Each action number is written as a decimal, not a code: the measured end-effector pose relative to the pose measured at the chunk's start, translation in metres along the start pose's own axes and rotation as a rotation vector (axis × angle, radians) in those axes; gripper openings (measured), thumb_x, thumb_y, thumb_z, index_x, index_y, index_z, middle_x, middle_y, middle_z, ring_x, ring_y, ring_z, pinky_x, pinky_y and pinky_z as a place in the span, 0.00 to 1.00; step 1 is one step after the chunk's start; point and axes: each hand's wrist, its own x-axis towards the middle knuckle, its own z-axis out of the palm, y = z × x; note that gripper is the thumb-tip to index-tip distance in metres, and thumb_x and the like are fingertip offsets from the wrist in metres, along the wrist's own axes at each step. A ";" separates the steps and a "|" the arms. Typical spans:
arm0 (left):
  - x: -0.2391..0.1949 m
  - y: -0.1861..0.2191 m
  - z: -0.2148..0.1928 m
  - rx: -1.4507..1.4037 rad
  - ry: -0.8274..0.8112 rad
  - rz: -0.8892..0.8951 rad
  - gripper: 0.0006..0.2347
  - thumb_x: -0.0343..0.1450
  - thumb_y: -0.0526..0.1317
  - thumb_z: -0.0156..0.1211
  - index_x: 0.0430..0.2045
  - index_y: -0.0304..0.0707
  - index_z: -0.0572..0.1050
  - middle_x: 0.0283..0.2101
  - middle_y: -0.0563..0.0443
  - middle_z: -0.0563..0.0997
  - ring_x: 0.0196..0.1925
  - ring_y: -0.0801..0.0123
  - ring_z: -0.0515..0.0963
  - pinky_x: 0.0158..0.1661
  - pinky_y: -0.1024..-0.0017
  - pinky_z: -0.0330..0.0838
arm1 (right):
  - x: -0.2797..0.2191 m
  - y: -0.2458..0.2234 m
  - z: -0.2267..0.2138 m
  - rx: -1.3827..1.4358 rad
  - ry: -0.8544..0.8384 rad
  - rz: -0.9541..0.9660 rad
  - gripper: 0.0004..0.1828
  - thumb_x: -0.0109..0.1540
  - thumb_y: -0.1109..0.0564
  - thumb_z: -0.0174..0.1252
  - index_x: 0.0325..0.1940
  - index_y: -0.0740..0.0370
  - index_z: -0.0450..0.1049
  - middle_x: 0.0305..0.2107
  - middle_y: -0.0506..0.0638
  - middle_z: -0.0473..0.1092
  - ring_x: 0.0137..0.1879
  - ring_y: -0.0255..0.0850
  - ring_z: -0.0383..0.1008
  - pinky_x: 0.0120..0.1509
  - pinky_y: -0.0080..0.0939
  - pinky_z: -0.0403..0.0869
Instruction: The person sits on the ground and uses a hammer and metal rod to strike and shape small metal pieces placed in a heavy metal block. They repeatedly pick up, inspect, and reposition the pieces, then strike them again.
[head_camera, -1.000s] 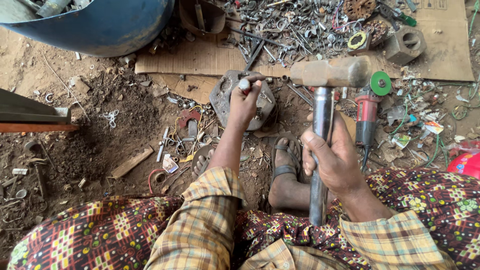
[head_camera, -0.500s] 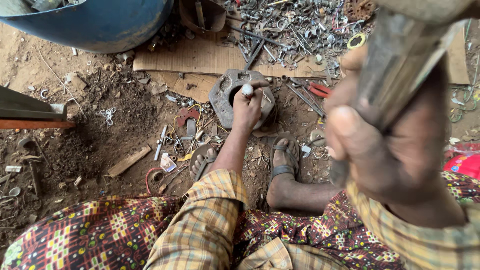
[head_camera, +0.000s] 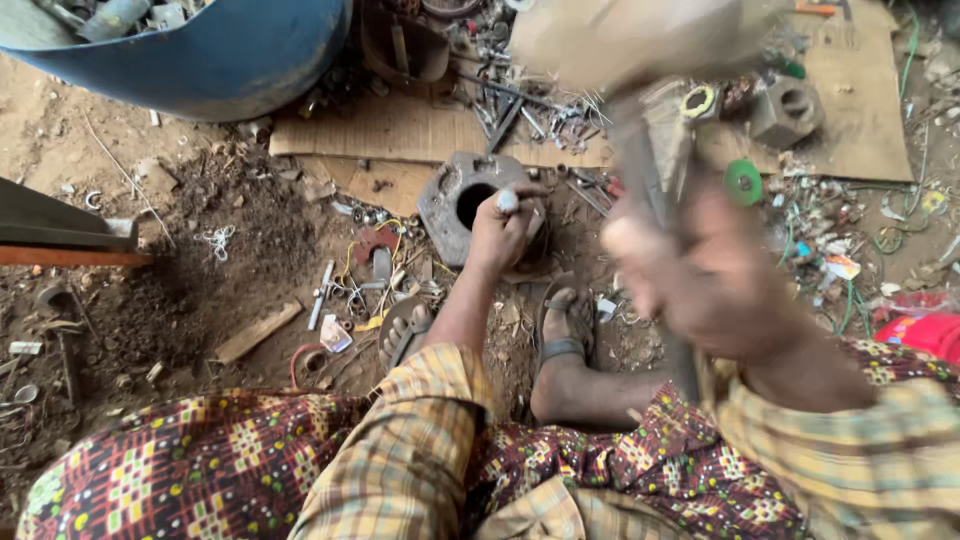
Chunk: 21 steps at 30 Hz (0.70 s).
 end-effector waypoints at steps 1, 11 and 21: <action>0.005 0.001 0.000 -0.004 0.000 0.029 0.09 0.74 0.30 0.53 0.42 0.35 0.82 0.36 0.52 0.84 0.37 0.73 0.79 0.40 0.75 0.74 | -0.004 -0.013 -0.001 -0.011 0.059 -0.101 0.13 0.69 0.56 0.53 0.54 0.64 0.61 0.24 0.44 0.66 0.23 0.29 0.66 0.24 0.31 0.70; 0.006 -0.012 0.008 -0.201 0.075 0.155 0.07 0.69 0.30 0.64 0.39 0.36 0.77 0.36 0.52 0.82 0.39 0.74 0.80 0.41 0.74 0.76 | -0.003 0.108 0.043 -0.349 -0.129 0.034 0.18 0.66 0.54 0.58 0.55 0.62 0.63 0.27 0.44 0.62 0.32 0.29 0.63 0.34 0.32 0.68; 0.013 -0.005 0.005 0.027 0.009 0.155 0.09 0.73 0.29 0.55 0.41 0.36 0.82 0.37 0.53 0.85 0.39 0.74 0.81 0.43 0.75 0.75 | -0.021 0.014 0.006 0.101 0.135 -0.272 0.17 0.72 0.61 0.50 0.64 0.60 0.59 0.32 0.46 0.67 0.27 0.28 0.65 0.29 0.28 0.68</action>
